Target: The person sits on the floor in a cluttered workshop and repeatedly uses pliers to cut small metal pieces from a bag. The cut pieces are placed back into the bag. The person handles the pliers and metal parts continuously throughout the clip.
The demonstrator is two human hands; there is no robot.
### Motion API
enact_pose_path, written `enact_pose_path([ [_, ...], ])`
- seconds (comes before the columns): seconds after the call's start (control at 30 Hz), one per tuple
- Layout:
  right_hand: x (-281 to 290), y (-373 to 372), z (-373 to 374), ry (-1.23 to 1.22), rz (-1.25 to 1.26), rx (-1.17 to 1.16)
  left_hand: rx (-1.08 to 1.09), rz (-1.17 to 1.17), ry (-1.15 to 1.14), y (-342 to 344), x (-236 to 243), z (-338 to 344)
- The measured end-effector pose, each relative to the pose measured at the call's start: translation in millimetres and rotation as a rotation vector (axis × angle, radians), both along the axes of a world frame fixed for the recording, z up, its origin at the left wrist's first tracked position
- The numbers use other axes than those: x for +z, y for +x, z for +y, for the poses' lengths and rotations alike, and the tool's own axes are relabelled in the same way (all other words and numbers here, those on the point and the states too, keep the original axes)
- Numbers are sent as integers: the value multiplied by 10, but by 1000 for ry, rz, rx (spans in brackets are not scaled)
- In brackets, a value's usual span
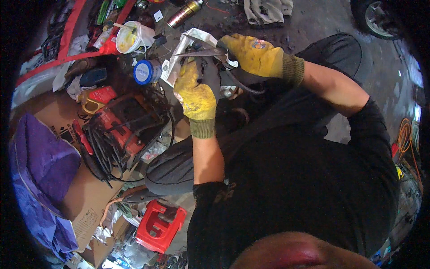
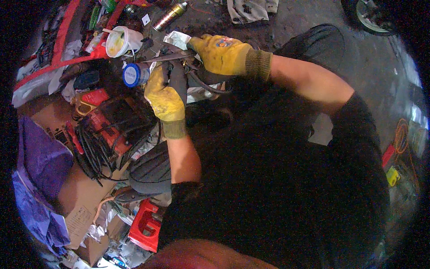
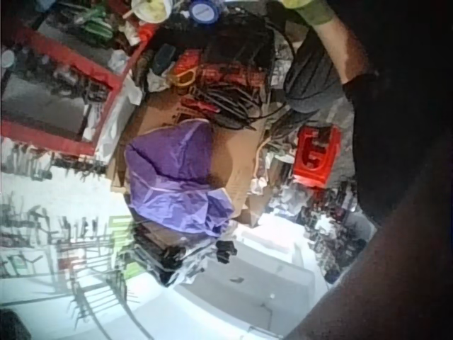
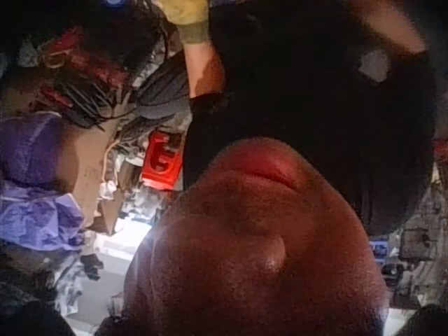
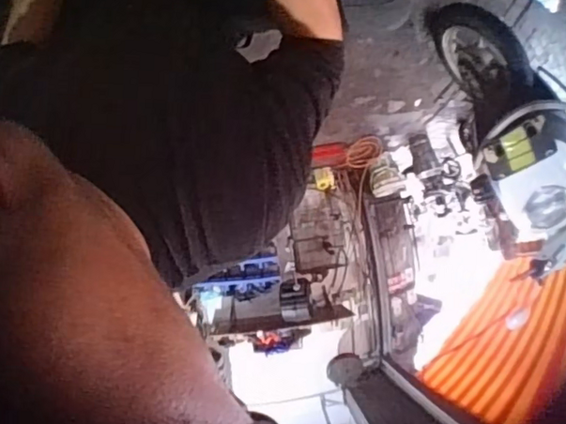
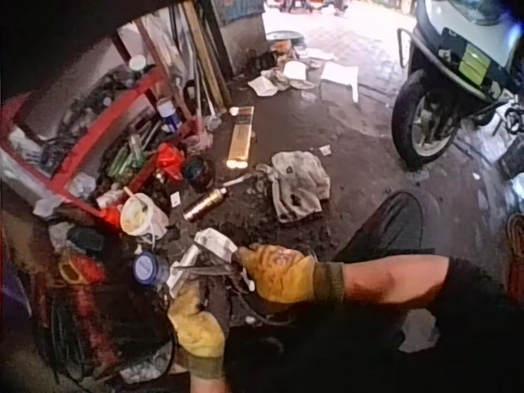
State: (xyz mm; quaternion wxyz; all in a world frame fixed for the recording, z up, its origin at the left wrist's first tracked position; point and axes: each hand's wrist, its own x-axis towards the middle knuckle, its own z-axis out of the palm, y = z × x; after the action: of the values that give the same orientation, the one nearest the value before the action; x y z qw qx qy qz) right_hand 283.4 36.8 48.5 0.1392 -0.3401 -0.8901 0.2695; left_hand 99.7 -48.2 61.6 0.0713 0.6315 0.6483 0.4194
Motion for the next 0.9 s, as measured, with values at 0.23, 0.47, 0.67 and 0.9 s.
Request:
enact_pose_path([
  [0.23, 68, -3, 23, 124, -24, 44, 8, -22, 56, 77, 80, 15],
  [0.47, 133, -90, -49, 216, -169, 11, 61, 66, 93, 143, 67, 39],
  [0.67, 204, -115, -9, 152, -63, -30, 64, 126, 121, 137, 99, 90],
  [0.9, 343, -53, -21, 41, -50, -10, 105, -27, 120, 180, 89, 59],
])
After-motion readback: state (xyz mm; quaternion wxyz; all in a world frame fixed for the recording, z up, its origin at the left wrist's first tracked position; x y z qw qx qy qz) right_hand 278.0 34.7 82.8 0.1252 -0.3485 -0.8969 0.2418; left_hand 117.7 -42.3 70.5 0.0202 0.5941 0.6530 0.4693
